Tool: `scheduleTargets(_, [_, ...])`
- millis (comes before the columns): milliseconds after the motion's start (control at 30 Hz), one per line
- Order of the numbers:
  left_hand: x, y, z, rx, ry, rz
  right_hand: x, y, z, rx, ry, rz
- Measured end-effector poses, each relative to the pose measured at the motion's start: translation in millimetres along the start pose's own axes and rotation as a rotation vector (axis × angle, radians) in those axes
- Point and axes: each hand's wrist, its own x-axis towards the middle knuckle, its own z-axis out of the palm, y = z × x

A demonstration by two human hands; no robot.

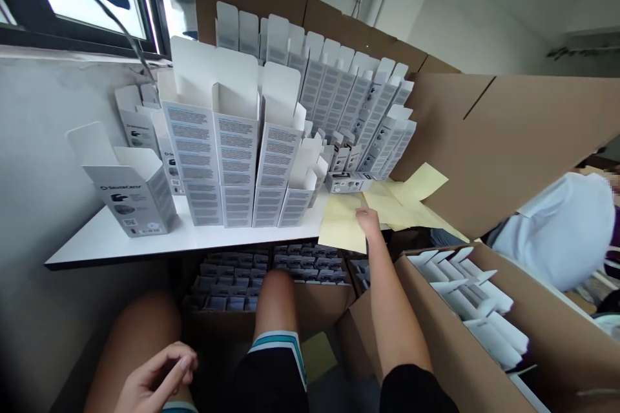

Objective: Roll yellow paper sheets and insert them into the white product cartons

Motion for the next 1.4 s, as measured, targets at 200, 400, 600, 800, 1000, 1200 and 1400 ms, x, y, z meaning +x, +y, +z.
scheduleTargets(200, [0,9,3.5,0.009,0.015,0.036,0,-17,-4,-0.214,-0.015,-0.017])
scheduleTargets(400, [3,3,5.4,0.036,0.012,0.071,-37,-36,-19,-0.217,0.12,-0.161])
scheduleTargets(600, [7,8,11.5,0.186,-0.002,0.215,-196,-36,22,0.16,-0.093,-0.481])
scheduleTargets(800, [24,29,8.5,0.349,-0.091,0.426,-354,-41,99,0.507,-0.837,-0.542])
scheduleTargets(1000, [24,46,4.4,0.355,-0.167,0.435,-356,-45,108,0.536,-0.752,-0.526])
scheduleTargets(1200, [60,51,-21.1,0.235,0.27,0.537,-342,-24,101,0.634,-0.588,-0.387])
scheduleTargets(1400, [164,73,-72.8,0.32,0.818,0.463,-348,-7,101,0.683,-0.588,-0.277])
